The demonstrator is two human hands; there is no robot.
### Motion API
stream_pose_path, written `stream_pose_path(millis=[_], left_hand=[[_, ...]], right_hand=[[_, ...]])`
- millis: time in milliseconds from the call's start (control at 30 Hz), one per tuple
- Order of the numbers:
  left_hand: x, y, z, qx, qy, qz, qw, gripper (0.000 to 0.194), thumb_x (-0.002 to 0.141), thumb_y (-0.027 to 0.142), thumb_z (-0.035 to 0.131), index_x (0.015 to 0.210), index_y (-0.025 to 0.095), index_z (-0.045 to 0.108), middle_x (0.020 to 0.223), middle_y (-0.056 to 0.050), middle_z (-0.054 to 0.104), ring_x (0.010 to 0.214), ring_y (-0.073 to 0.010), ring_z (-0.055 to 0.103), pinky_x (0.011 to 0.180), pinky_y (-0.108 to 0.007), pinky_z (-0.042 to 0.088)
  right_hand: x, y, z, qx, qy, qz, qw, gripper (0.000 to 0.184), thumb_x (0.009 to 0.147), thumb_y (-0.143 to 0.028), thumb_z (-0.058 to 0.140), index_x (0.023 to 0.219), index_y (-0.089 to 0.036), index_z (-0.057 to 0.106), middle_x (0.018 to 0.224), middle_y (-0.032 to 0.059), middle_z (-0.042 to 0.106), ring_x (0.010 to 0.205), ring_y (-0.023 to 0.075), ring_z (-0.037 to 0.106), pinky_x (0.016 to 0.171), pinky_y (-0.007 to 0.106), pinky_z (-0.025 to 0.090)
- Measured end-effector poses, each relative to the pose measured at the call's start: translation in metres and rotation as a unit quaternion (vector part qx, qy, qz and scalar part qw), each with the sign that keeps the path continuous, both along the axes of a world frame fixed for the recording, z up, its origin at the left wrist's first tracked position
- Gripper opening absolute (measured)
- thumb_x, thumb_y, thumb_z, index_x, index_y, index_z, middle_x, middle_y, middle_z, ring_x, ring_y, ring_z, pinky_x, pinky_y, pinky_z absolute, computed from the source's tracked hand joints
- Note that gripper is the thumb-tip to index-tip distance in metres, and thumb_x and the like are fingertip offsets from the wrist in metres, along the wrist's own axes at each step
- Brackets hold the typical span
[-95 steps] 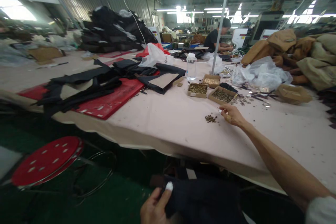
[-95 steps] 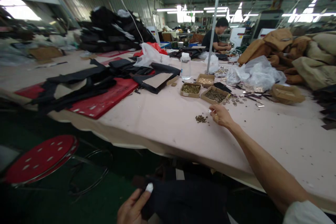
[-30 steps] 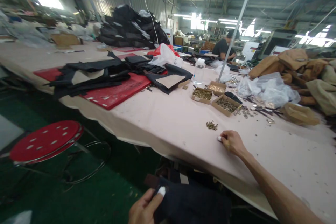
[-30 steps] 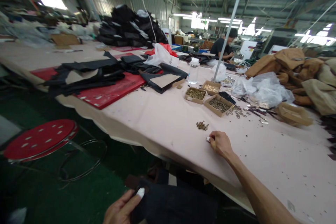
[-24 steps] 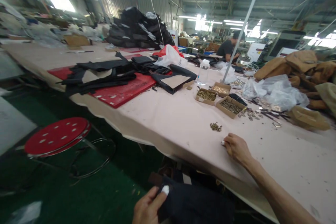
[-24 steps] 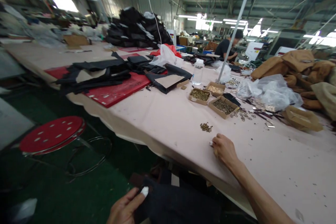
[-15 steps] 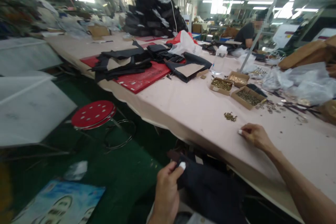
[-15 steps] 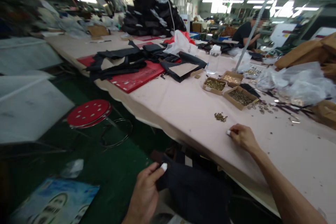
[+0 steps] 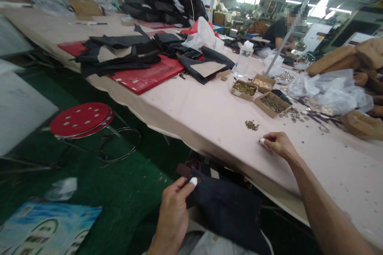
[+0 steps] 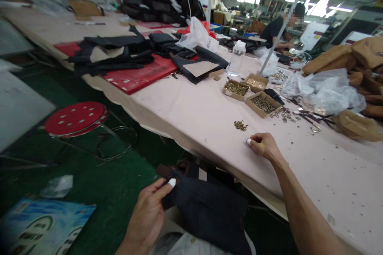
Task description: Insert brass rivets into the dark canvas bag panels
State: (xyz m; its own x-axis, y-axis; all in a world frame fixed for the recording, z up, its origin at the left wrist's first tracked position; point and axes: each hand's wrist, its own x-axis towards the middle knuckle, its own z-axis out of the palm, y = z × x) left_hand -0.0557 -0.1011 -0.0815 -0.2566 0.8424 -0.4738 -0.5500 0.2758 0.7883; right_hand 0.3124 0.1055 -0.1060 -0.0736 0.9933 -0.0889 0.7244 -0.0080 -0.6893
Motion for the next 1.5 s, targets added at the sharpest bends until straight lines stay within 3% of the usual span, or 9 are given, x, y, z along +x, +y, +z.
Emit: stream_pose_path(millis=[367,667,833,1000,1100,1200,1300,1400,1500], left_hand=[[0.001,0.004,-0.002,-0.003,0.007,-0.002,1.000,0.020,0.069,0.030,0.084,0.079,0.015,0.076,0.075,-0.003,0.069,0.067,-0.0152,0.058,0.065,-0.024,0.047],[0.000,0.004,-0.002,0.002,0.005,-0.009,1.000,0.021,0.070,0.032,0.085,0.077,0.015,0.075,0.075,-0.002,0.069,0.067,-0.0153,0.060,0.065,-0.024,0.046],[0.000,-0.006,0.003,-0.002,0.001,0.012,1.000,0.020,0.068,0.030,0.083,0.079,0.015,0.075,0.074,-0.002,0.069,0.068,-0.0159,0.060,0.067,-0.025,0.046],[0.000,-0.023,0.001,0.032,0.010,0.013,0.999,0.009,0.070,0.021,0.076,0.073,0.014,0.072,0.071,-0.002,0.066,0.068,-0.0148,0.058,0.065,-0.025,0.041],[0.001,-0.029,-0.001,0.040,-0.007,0.019,0.999,0.014,0.073,0.026,0.076,0.073,0.013,0.071,0.072,-0.003,0.065,0.066,-0.0141,0.056,0.064,-0.025,0.040],[0.004,-0.031,-0.002,0.023,0.006,0.025,0.999,0.024,0.074,0.036,0.080,0.071,0.014,0.070,0.068,-0.003,0.063,0.063,-0.0140,0.055,0.062,-0.026,0.039],[0.007,-0.029,-0.001,0.015,0.016,0.031,0.999,0.025,0.071,0.037,0.082,0.072,0.014,0.071,0.067,-0.002,0.062,0.062,-0.0136,0.053,0.061,-0.026,0.038],[0.010,-0.027,0.001,0.019,0.025,0.026,0.999,0.025,0.070,0.037,0.082,0.072,0.015,0.071,0.066,-0.002,0.060,0.063,-0.0144,0.053,0.062,-0.026,0.038],[0.011,-0.025,0.005,0.033,0.066,0.008,0.997,0.028,0.073,0.041,0.081,0.071,0.015,0.069,0.066,-0.001,0.057,0.067,-0.0150,0.053,0.065,-0.026,0.039]], right_hand=[[-0.011,-0.002,-0.009,0.059,-0.091,-0.052,0.993,0.022,0.074,-0.040,0.067,0.074,-0.020,0.079,0.069,0.0048,0.074,0.064,0.0206,0.066,0.056,0.028,0.043],[0.000,0.029,-0.010,-0.007,-0.050,-0.083,0.995,0.025,0.066,-0.041,0.074,0.070,-0.016,0.077,0.056,0.0046,0.068,0.047,0.0165,0.058,0.044,0.025,0.036],[-0.001,0.013,-0.006,0.058,-0.186,-0.018,0.981,0.022,0.075,-0.039,0.067,0.077,-0.022,0.081,0.070,0.0079,0.075,0.064,0.0233,0.067,0.055,0.030,0.042],[0.022,0.004,-0.028,0.116,-0.277,0.071,0.951,0.023,0.081,-0.037,0.064,0.091,-0.021,0.078,0.089,0.0167,0.076,0.072,0.0288,0.066,0.060,0.038,0.039],[0.021,-0.003,-0.033,0.107,-0.304,0.107,0.941,0.018,0.083,-0.040,0.064,0.081,-0.023,0.070,0.083,0.0182,0.072,0.067,0.0288,0.063,0.057,0.039,0.037],[-0.013,-0.035,-0.015,0.151,-0.245,0.105,0.952,0.014,0.085,-0.039,0.062,0.083,-0.025,0.064,0.081,0.0150,0.069,0.066,0.0283,0.062,0.060,0.041,0.041],[-0.078,-0.090,0.012,0.175,-0.064,0.141,0.972,0.011,0.089,-0.038,0.058,0.094,-0.029,0.062,0.080,0.0080,0.066,0.066,0.0246,0.061,0.062,0.038,0.046],[-0.146,-0.139,0.032,0.119,0.079,0.262,0.955,0.009,0.091,-0.036,0.057,0.098,-0.031,0.061,0.086,0.0064,0.066,0.068,0.0231,0.061,0.062,0.036,0.049],[-0.188,-0.161,0.037,0.114,0.146,0.323,0.928,0.007,0.095,-0.032,0.055,0.100,-0.031,0.059,0.087,0.0064,0.063,0.070,0.0222,0.059,0.064,0.036,0.049]])
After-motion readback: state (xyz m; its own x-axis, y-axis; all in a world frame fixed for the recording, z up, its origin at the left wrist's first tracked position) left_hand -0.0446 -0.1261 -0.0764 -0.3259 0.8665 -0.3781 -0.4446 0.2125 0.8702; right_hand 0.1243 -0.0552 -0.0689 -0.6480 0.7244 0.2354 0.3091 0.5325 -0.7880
